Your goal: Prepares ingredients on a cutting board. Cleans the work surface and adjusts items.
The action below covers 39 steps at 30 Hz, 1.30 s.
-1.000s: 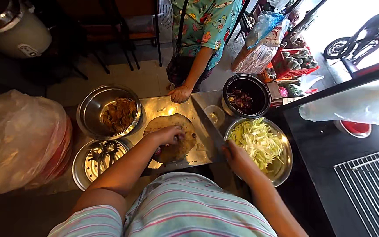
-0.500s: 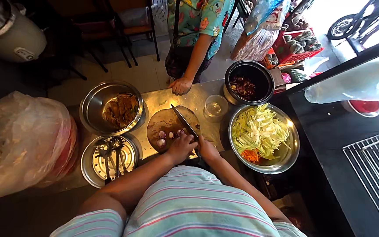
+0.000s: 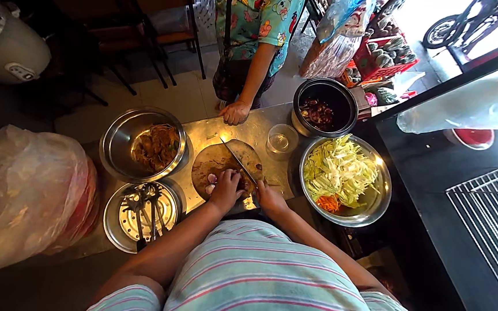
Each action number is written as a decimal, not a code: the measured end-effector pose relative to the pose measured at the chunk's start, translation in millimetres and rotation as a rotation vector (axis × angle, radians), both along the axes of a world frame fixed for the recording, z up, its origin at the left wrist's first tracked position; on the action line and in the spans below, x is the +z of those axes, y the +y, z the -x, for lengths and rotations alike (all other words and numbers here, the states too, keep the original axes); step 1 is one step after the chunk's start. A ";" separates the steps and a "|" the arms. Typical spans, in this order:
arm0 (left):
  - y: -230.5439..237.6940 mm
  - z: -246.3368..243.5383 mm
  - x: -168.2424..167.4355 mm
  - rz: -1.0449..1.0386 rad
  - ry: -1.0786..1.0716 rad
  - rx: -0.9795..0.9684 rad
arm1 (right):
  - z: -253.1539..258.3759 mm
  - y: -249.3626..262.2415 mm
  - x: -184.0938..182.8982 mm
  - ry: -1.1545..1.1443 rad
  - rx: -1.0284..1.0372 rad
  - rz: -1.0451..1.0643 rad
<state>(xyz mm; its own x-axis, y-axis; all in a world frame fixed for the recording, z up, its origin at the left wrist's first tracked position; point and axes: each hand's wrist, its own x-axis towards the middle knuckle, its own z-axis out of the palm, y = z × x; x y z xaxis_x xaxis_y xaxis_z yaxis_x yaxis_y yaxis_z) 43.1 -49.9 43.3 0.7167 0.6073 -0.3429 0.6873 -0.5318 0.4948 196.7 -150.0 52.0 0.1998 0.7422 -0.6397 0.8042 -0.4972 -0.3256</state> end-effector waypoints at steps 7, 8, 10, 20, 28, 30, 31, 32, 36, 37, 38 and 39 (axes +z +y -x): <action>10.9 -17.2 -8.4 -0.010 0.042 0.006 | 6.8 4.2 -1.9 -0.014 0.009 -0.020; 12.0 -16.4 -9.9 -0.016 0.033 0.004 | 6.7 6.7 1.7 -0.038 0.012 -0.014; 13.4 -13.2 -8.6 -0.017 0.029 -0.010 | 6.2 11.1 16.5 -0.086 0.027 -0.003; 16.8 -9.5 -11.7 0.023 -0.018 -0.025 | 20.4 15.0 70.5 -0.147 0.049 0.194; 12.7 -7.4 -14.3 0.036 -0.083 0.022 | 17.7 15.1 42.7 -0.124 0.023 0.195; 10.8 -6.1 -16.7 0.020 -0.138 0.031 | 9.5 14.4 17.5 -0.075 0.009 0.164; 9.5 -5.3 -19.0 0.016 -0.155 0.032 | 5.9 13.5 8.8 -0.050 0.003 0.151; 9.8 -5.2 -20.1 0.019 -0.150 0.031 | 4.1 14.6 8.4 -0.043 0.010 0.144; 15.7 -6.8 -14.6 0.039 -0.085 -0.015 | 11.3 20.4 56.1 -0.117 0.056 0.169; 17.0 -7.5 -13.8 0.034 -0.081 -0.031 | 13.5 19.6 64.0 -0.131 0.059 0.173; 17.5 -7.6 -13.7 0.027 -0.081 -0.041 | 15.5 18.2 66.2 -0.138 0.056 0.179; 17.8 -7.5 -13.9 0.017 -0.089 -0.043 | 16.5 16.9 62.6 -0.139 0.050 0.180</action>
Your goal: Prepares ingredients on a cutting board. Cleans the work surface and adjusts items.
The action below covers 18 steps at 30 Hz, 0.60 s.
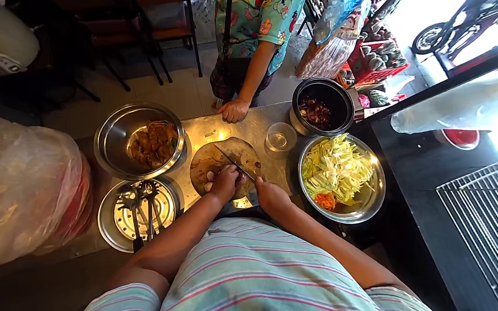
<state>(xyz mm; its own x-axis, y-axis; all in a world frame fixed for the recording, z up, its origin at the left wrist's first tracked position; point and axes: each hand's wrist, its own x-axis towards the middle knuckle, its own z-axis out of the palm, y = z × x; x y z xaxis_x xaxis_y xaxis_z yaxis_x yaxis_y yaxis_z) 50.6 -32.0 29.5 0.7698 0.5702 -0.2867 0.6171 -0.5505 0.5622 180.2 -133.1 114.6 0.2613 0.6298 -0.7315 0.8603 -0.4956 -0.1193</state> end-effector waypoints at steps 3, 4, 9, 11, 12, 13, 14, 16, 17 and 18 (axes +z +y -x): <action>-1.2 0.7 -2.3 -0.010 -0.073 0.019 | -4.3 -4.1 -34.9 0.035 -0.045 -0.045; -1.9 1.7 -4.6 -0.019 -0.099 0.022 | -8.0 -5.0 -48.3 0.067 -0.057 -0.064; -1.1 5.0 -3.6 0.004 -0.044 0.027 | -4.0 4.3 -13.0 0.045 -0.016 -0.012; -1.0 4.5 -1.1 0.000 -0.029 0.019 | 3.2 3.7 8.4 0.008 -0.002 0.015; -1.7 4.9 -1.4 -0.010 -0.031 0.015 | 5.9 2.0 10.1 0.002 -0.006 0.024; -1.4 4.9 -2.2 -0.023 -0.043 0.013 | 6.8 0.7 6.8 0.001 -0.014 0.025; -1.4 4.8 -3.1 -0.035 -0.063 0.016 | 6.3 -0.2 -0.3 0.006 -0.025 0.020; -2.1 5.7 -6.4 -0.044 -0.117 0.031 | 2.9 -2.3 -24.2 0.021 -0.040 -0.014; -2.4 6.1 -7.0 -0.038 -0.132 0.038 | -0.8 -2.8 -37.9 0.037 -0.041 -0.029; -2.5 6.2 -7.5 -0.031 -0.143 0.040 | -5.6 -2.7 -49.5 0.062 -0.045 -0.040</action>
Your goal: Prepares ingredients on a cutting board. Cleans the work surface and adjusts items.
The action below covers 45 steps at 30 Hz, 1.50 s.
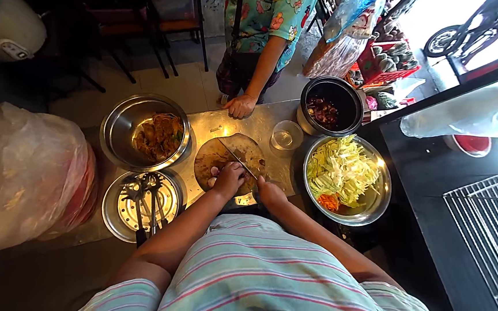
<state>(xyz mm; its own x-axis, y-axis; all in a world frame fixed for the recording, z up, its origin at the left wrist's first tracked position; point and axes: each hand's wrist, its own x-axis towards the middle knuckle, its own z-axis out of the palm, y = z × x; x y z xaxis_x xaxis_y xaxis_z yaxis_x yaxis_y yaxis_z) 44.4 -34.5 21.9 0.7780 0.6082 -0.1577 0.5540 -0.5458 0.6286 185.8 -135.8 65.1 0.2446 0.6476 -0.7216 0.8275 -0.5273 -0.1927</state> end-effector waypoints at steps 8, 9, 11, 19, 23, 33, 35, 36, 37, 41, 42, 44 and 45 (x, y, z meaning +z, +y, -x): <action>-3.2 3.4 1.7 0.028 0.064 0.050 | 12.6 5.0 57.7 -0.045 0.051 0.049; -3.0 3.8 1.2 0.011 0.060 0.055 | 13.4 4.1 58.5 -0.045 0.057 0.058; -3.2 3.0 1.6 -0.004 0.066 0.071 | 12.3 1.8 50.8 -0.054 0.058 0.052; -5.5 0.6 4.8 0.048 0.075 0.107 | -6.5 9.6 -7.7 0.037 0.039 0.005; -0.5 2.0 6.5 0.049 0.107 0.075 | 2.2 16.3 40.6 -0.029 0.085 0.041; -3.7 4.0 -0.8 0.023 0.032 0.091 | -1.9 14.8 -7.0 0.002 0.054 0.028; -3.3 5.0 0.5 0.036 0.051 0.086 | -2.7 18.2 6.5 0.007 0.074 0.037; -2.2 4.7 2.0 0.051 0.065 0.081 | -0.1 19.7 21.5 -0.003 0.080 0.043; 0.4 4.0 4.0 0.069 0.083 0.075 | 3.5 21.8 37.8 -0.019 0.085 0.051; -1.7 6.6 1.4 0.044 0.091 0.060 | 15.1 11.3 45.9 -0.037 0.073 0.056; -1.8 5.5 0.9 0.033 0.080 0.064 | 14.1 9.4 34.6 -0.040 0.061 0.035; -2.2 4.8 -1.3 0.027 0.042 0.080 | 8.8 9.7 7.9 -0.034 0.056 0.004; -2.9 5.8 -2.9 0.023 0.031 0.083 | 5.2 11.1 -3.0 -0.012 0.059 -0.003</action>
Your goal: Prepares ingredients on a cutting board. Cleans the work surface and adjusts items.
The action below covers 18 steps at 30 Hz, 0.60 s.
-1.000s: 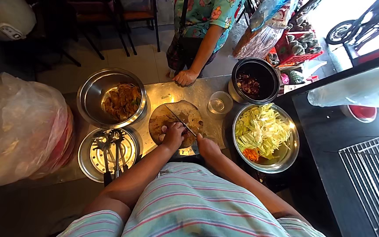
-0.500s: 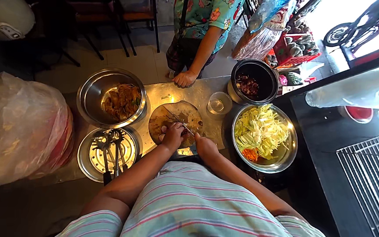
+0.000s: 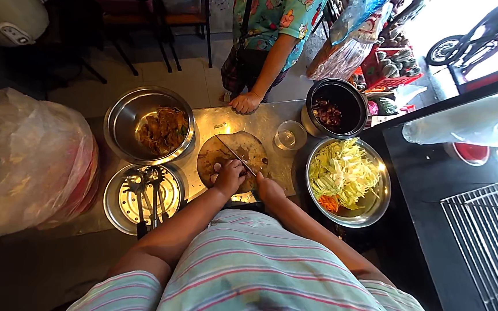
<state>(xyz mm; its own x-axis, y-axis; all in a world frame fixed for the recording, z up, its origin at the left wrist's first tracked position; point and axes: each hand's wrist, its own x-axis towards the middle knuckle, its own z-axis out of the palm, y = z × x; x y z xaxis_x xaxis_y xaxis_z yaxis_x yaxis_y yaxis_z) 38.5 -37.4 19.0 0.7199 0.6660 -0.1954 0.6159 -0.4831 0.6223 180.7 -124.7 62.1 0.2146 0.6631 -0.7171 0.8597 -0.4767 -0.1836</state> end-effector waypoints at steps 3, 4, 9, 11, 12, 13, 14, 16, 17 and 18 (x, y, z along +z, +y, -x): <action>1.2 1.3 0.1 0.031 0.018 -0.004 | -5.2 7.8 8.8 0.030 0.027 0.000; 2.3 1.5 3.3 0.051 0.040 -0.007 | -2.0 10.2 24.2 0.020 0.032 0.015; 1.9 1.6 3.7 0.015 0.040 -0.018 | 8.3 1.6 36.3 -0.015 0.019 0.042; -0.1 1.1 -1.1 -0.022 -0.020 -0.007 | 2.4 -2.8 7.2 -0.011 0.005 0.008; -1.3 1.3 -1.8 -0.025 -0.029 0.000 | -1.6 -3.4 -1.8 0.004 0.003 0.002; -1.1 1.9 -1.8 -0.025 -0.028 0.005 | -5.0 -2.2 -4.0 0.019 0.010 -0.005; -0.6 2.8 -1.3 -0.020 -0.021 0.005 | -6.3 -0.1 1.3 0.031 0.020 -0.004; -0.6 3.6 1.1 -0.003 0.007 -0.011 | -2.2 3.0 27.2 0.022 0.029 0.030; 1.2 2.9 3.2 0.003 0.021 -0.017 | 0.8 5.4 41.4 0.009 0.034 0.042; 1.1 3.8 4.2 0.004 0.027 -0.019 | 5.6 5.2 50.9 0.001 0.033 0.057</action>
